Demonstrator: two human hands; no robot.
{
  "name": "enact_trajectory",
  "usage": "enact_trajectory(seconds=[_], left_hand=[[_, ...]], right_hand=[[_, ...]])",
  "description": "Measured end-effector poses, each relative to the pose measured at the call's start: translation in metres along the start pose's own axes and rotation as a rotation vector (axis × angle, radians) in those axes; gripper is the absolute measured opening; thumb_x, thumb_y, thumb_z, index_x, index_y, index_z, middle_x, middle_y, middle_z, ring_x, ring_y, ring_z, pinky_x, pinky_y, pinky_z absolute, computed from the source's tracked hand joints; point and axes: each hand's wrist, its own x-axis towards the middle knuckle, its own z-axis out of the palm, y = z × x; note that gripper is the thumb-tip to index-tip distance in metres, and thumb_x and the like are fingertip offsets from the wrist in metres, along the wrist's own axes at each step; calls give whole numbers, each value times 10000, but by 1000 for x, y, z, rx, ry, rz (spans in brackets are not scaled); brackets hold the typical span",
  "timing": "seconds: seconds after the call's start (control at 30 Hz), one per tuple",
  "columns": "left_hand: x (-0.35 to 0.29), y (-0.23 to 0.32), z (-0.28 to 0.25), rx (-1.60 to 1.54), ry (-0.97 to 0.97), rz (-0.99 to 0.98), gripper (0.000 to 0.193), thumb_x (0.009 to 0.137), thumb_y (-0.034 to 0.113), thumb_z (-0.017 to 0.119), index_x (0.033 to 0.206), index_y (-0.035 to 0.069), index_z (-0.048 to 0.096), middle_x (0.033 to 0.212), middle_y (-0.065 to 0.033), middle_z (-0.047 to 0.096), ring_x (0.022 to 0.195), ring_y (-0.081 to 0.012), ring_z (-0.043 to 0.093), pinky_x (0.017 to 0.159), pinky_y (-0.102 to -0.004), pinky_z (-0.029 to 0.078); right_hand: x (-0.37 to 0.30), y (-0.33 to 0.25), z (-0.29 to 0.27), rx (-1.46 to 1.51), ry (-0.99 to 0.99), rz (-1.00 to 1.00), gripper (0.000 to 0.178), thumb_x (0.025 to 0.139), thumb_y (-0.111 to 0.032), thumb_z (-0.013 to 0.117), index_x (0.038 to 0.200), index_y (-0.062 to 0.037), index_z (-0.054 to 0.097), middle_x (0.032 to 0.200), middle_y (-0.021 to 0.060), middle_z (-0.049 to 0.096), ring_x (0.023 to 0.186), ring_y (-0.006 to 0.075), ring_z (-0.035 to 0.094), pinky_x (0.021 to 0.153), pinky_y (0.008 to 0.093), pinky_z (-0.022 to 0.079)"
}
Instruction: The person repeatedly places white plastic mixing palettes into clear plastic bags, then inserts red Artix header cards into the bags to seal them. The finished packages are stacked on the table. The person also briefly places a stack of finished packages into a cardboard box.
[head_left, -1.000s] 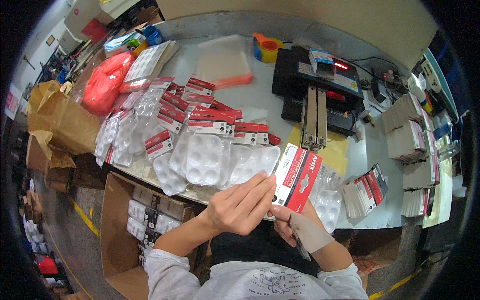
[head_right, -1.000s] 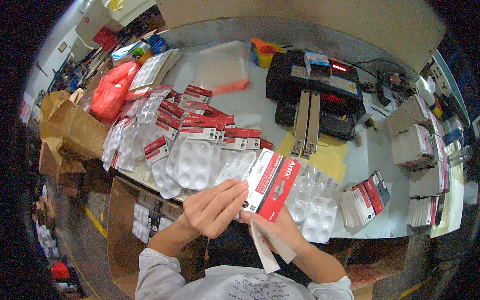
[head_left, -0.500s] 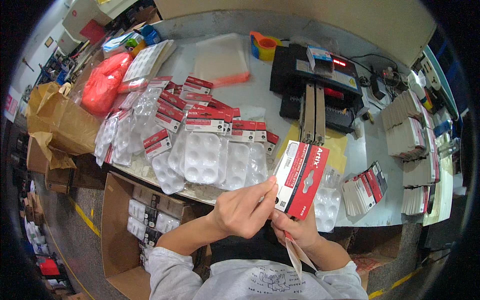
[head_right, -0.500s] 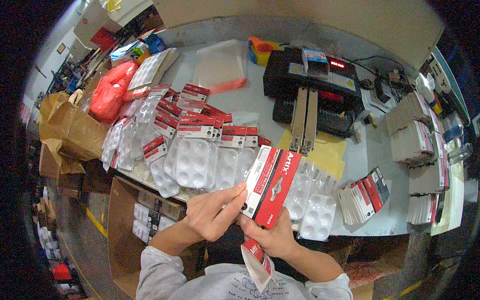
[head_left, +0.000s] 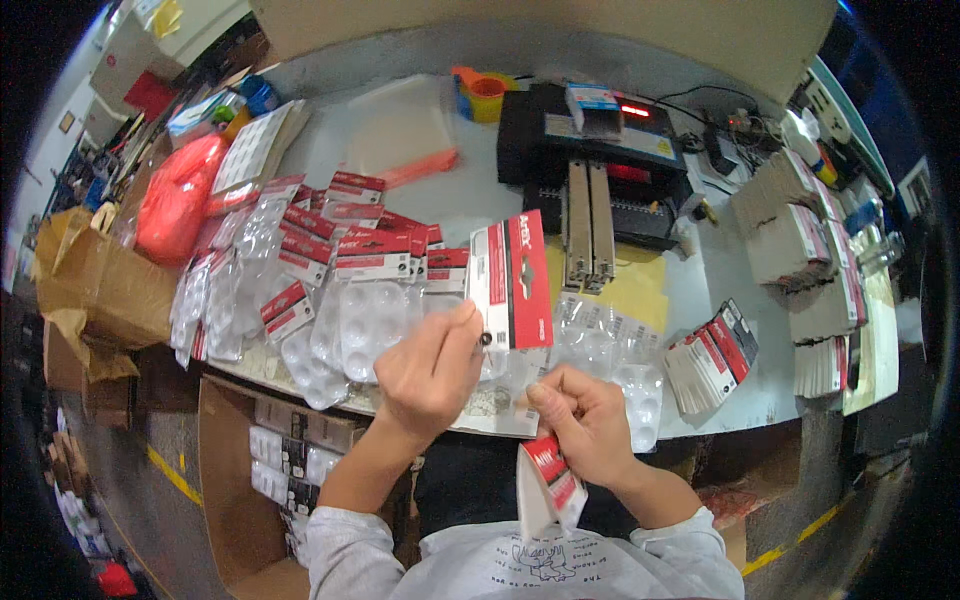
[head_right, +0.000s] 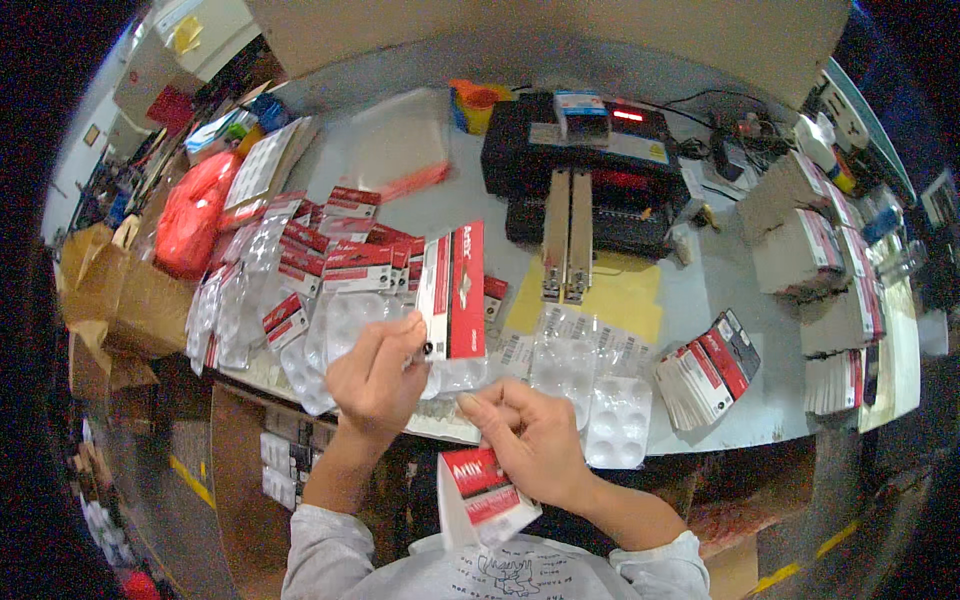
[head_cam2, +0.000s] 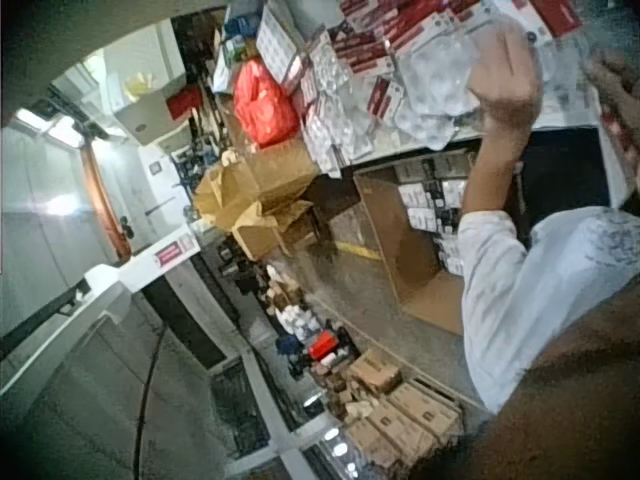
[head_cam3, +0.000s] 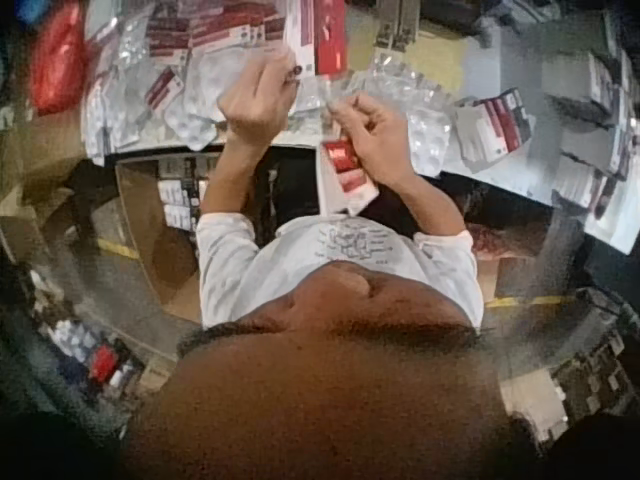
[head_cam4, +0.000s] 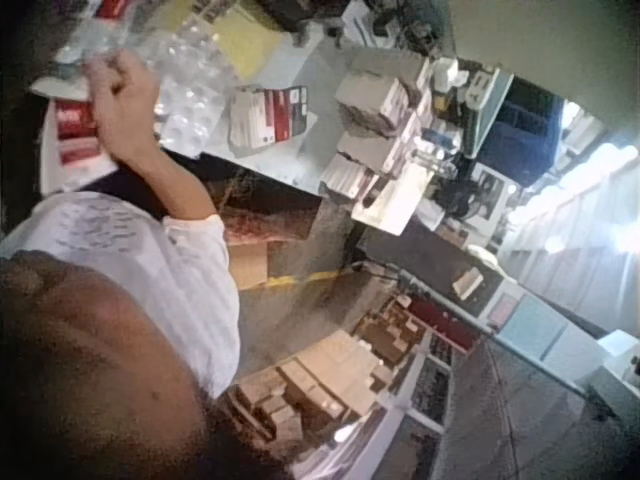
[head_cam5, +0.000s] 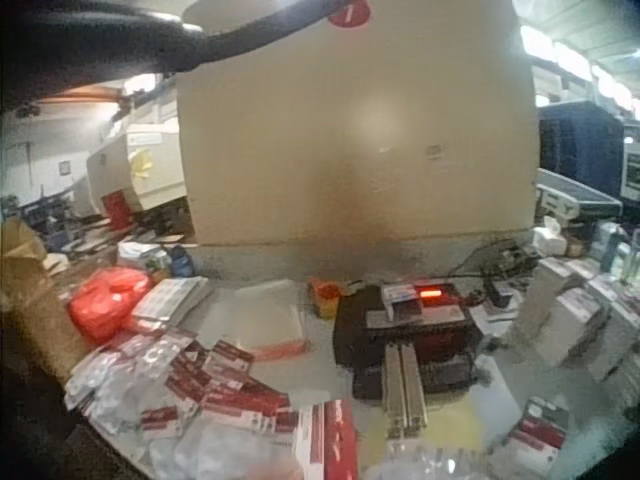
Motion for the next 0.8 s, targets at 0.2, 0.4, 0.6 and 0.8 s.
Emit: enact_trajectory(seconds=[0.2, 0.4, 0.6, 0.8], left_hand=[[0, 17, 7, -60, -7, 31, 267, 613, -11, 657, 877, -44, 643, 844, -133, 645, 643, -207, 640, 513, -273, 506], [3, 21, 9, 5, -26, 39, 210, 668, 38, 654, 868, -21, 640, 845, -115, 647, 598, -182, 626, 483, -261, 486], [3, 27, 12, 34, -92, 21, 161, 702, 82, 654, 842, 8, 628, 812, -79, 634, 535, -164, 590, 444, -256, 456], [12, 26, 16, 10, -151, 172, 167, 699, 91, 621, 854, 31, 635, 821, -38, 627, 595, -119, 589, 479, -231, 440]], right_hand=[[9, -2, 4, 5, 33, -23, 193, 869, -142, 632, 1000, -1, 608, 493, 4, 538, 442, 21, 478, 407, 224, 361], [10, 1, 3, 119, 72, -26, 140, 882, -86, 593, 969, 20, 619, 540, -17, 564, 460, 4, 477, 415, 199, 351], [10, 4, 3, -120, 203, -227, 56, 821, -53, 623, 858, -19, 599, 478, 16, 521, 415, 42, 498, 405, 223, 367], [14, 7, -12, -488, 340, -500, 72, 775, 3, 648, 807, -8, 584, 515, 31, 550, 446, 59, 539, 423, 220, 403]])
